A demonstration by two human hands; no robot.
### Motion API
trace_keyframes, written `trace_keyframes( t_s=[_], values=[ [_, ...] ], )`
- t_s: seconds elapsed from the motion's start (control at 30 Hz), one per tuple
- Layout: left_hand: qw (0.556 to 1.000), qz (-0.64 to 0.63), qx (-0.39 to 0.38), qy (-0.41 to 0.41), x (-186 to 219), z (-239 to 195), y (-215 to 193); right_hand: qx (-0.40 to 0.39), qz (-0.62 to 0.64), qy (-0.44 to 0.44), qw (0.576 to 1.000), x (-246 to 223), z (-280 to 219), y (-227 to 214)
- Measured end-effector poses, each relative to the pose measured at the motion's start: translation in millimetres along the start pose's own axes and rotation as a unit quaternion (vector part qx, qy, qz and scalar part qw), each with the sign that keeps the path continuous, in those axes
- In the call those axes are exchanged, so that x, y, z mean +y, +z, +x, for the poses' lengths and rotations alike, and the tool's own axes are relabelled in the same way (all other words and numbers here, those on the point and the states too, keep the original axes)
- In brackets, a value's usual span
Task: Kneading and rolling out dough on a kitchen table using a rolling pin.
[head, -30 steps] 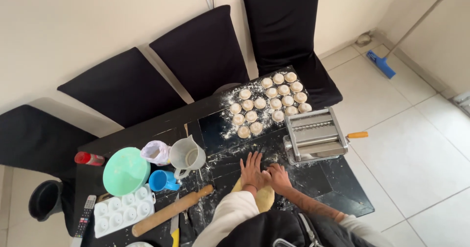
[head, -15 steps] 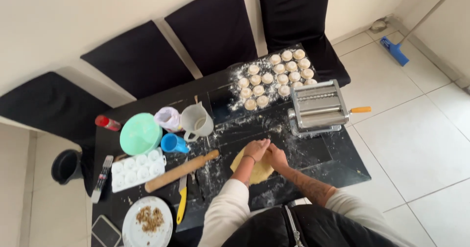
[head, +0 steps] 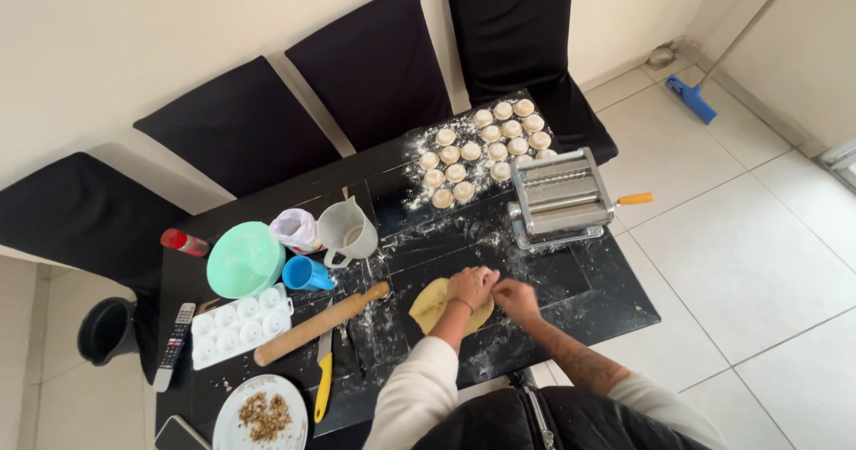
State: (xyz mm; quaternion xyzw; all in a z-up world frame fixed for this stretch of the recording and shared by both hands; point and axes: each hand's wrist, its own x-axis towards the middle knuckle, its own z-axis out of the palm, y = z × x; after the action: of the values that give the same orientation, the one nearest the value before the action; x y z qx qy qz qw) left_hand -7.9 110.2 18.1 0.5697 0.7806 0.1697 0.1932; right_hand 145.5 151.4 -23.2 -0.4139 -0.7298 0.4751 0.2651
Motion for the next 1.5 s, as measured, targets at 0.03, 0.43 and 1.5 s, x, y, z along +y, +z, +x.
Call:
trace_keyframes(
  t_s=[0.03,0.43,1.5],
  values=[
    [1.0,-0.002,0.002,0.0,6,-9,-3,0.0,-0.002,-0.001,1.0,4,4,-8],
    [0.993,0.082,0.063,0.057,11,6,9,0.054,0.02,0.074,0.996,38,59,5],
    [0.996,0.033,-0.077,-0.035,1,-23,-9,-0.02,-0.108,0.002,0.994,27,-11,19]
  ],
)
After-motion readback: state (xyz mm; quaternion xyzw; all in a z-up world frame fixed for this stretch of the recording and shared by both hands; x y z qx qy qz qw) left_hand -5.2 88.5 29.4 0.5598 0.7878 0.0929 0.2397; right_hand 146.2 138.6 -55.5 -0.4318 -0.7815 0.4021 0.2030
